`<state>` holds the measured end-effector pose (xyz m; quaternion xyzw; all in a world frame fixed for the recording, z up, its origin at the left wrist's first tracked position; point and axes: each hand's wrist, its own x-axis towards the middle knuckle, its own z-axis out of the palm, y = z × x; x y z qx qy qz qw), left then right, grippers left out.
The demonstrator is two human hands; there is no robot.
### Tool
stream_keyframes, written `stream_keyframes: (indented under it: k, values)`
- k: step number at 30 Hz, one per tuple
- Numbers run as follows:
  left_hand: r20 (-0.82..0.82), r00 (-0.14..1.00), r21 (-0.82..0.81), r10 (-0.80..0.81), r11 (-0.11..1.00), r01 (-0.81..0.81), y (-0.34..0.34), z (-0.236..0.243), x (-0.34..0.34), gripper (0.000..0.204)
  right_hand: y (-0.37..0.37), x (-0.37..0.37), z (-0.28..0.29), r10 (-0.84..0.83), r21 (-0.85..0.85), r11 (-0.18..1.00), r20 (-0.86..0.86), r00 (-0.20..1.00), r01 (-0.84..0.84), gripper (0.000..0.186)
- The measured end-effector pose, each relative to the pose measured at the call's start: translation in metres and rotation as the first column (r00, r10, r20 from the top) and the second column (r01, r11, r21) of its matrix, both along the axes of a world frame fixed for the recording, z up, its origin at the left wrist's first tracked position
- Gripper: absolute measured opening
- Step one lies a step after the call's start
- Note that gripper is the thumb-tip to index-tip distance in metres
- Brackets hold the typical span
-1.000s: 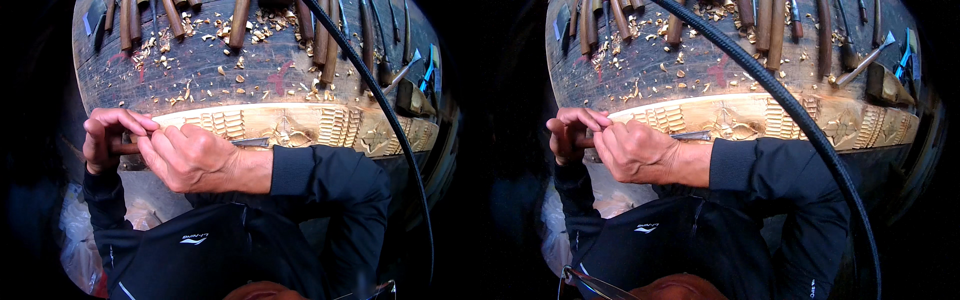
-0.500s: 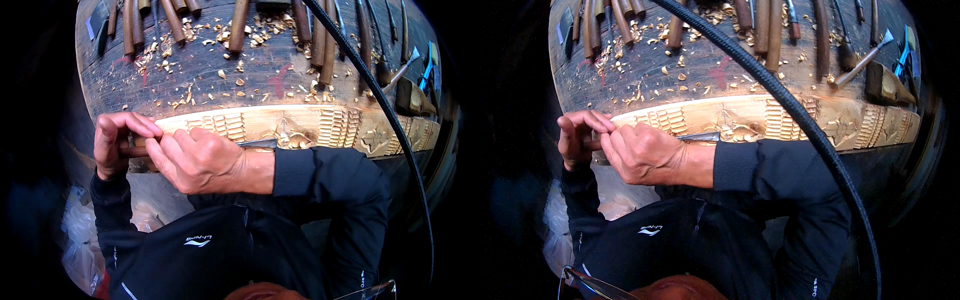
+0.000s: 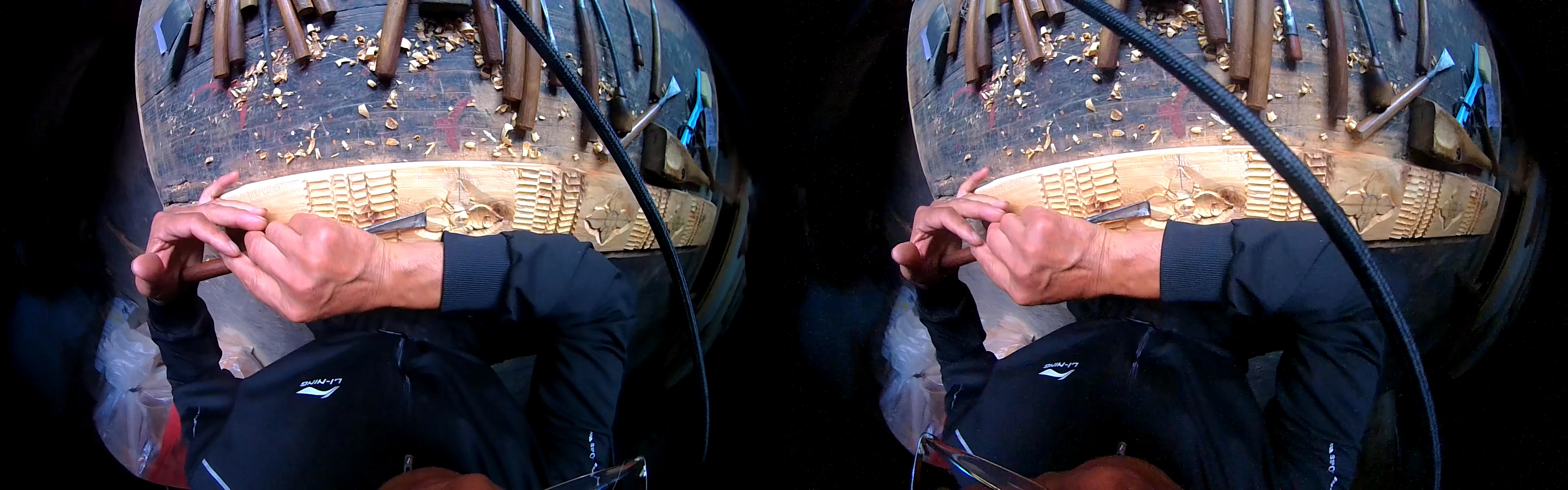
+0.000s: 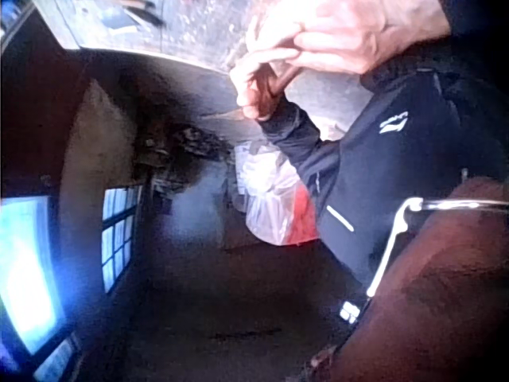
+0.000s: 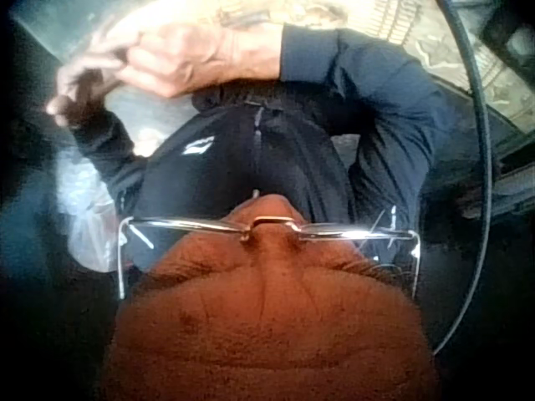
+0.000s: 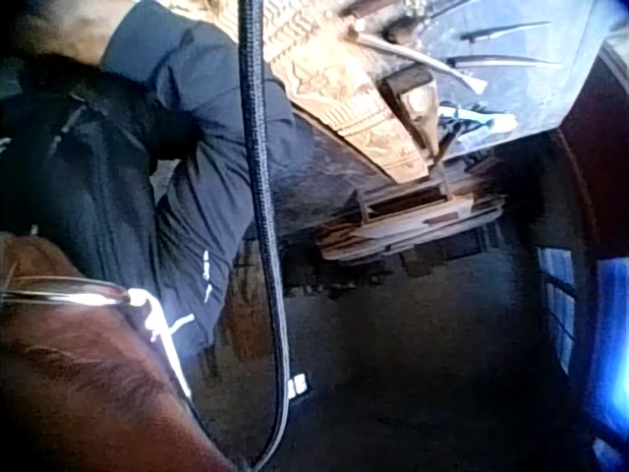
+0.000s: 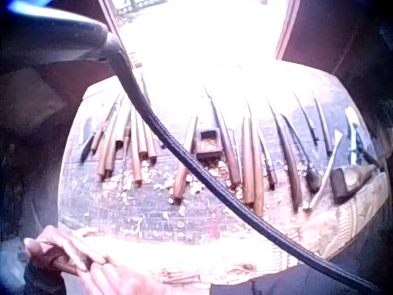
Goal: The person carves a decorative floral pattern into a piece of wood using a hand gouge. They remove small shavings from the surface to refine the petals of the flower while keeping the wood block steady on a workbench.
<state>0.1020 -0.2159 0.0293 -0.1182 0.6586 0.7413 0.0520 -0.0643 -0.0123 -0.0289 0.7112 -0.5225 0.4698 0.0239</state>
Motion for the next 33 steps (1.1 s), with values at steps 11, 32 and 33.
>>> stream_keyframes:
  k: [11,32,33]
  values:
    - [0.128,0.992,-0.074,0.021,0.997,-0.011,-0.015,-0.003,-0.008,0.117,-0.003,0.001,-0.004,-0.034,0.064,0.998,0.072,0.997,0.029,0.032]
    - [0.248,0.916,-0.118,0.315,0.948,-0.294,-0.008,-0.021,-0.03,0.1,-0.01,-0.005,-0.008,-0.141,0.135,0.983,0.104,0.985,0.127,0.04]
    - [0.254,0.915,-0.108,0.313,0.949,-0.295,-0.008,-0.021,-0.03,0.1,-0.01,-0.006,-0.007,-0.143,0.137,0.982,0.105,0.984,0.128,0.04]
